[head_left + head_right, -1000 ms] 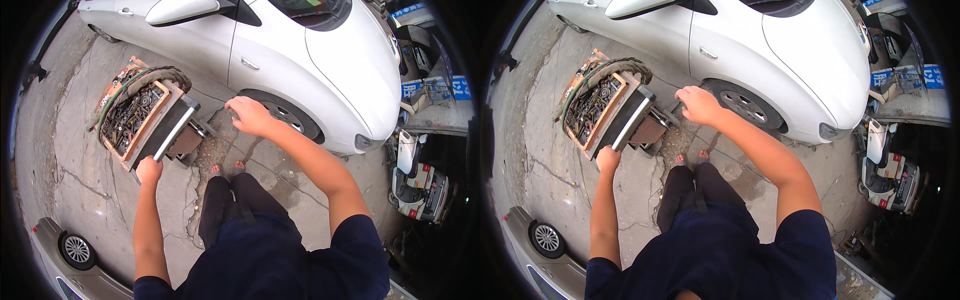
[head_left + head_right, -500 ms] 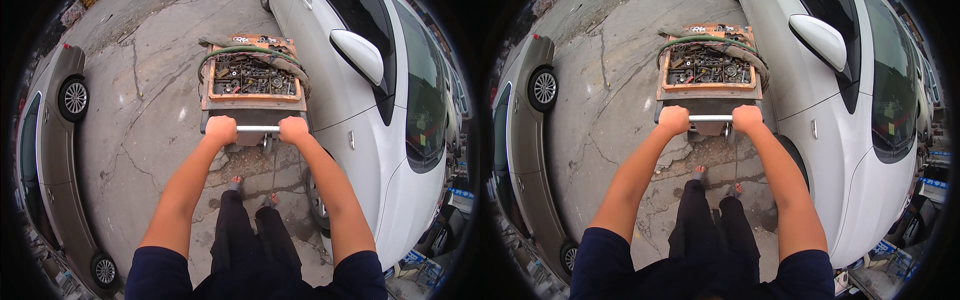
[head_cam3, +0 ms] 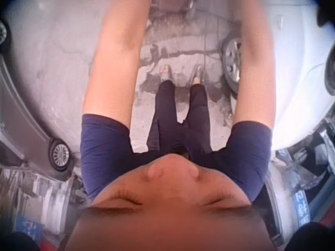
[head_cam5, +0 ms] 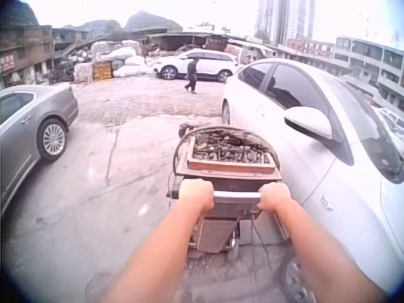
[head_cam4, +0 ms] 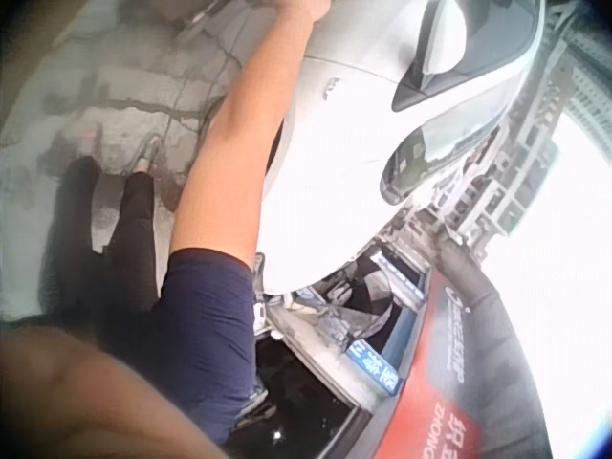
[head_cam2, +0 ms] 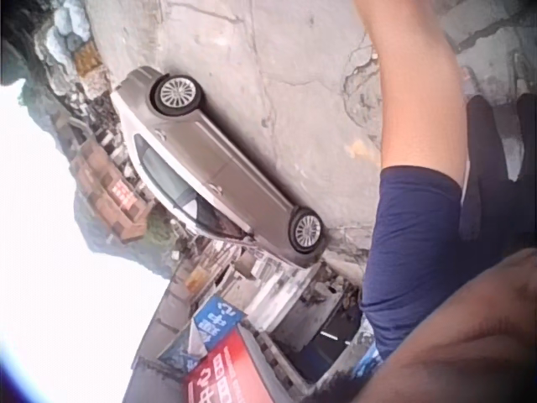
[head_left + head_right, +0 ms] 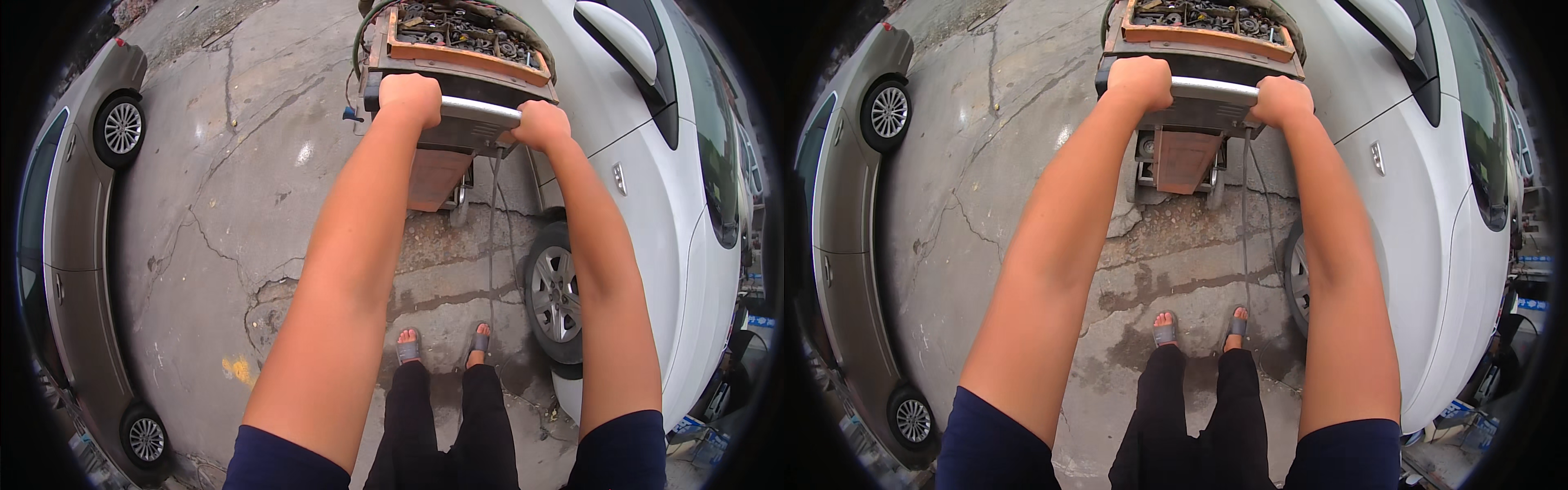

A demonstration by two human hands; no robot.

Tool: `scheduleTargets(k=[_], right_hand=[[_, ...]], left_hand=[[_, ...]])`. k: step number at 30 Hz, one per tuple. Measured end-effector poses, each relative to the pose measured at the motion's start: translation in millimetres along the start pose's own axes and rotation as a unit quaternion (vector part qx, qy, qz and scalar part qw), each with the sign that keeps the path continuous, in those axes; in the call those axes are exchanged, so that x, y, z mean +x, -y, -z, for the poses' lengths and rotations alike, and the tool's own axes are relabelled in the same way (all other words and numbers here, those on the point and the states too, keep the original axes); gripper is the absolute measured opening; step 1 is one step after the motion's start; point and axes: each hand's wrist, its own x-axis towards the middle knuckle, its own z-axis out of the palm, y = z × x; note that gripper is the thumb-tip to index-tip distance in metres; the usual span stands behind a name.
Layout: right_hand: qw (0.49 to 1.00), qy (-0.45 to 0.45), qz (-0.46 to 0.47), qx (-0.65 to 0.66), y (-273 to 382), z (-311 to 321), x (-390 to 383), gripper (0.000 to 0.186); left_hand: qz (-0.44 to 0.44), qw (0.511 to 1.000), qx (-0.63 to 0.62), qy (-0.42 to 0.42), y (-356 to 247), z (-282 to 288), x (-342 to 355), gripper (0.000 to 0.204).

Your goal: The person uses a heat gun to apply heat to the lower edge of a car bumper, then uses a screwdriver to scrape and smooth the surface. They also use an angle grinder on the bumper area. Finally, they move a tool cart and walk around the garage area.

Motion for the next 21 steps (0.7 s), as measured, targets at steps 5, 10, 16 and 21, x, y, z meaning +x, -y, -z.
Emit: scheduleTargets(k=[5,10,16,21], right_hand=[[0.999,-0.032,0.004,0.015,-1,-22,-48,0.028],[0.935,-0.335,0.056,0.104,6,-44,-191,0.063],[0.871,0.236,-0.276,0.331,-13,-137,-677,0.045],[0.566,0.397,-0.640,0.336,28,-155,-1152,0.048]], left_hand=[[-0.018,0.999,0.007,-0.027,-17,-20,-34,0.020],[0.002,0.996,0.051,-0.073,-17,-14,-55,0.045],[-0.023,0.988,-0.149,0.014,25,-77,-180,0.074],[0.087,0.936,-0.183,0.288,-9,-248,-424,0.062]])
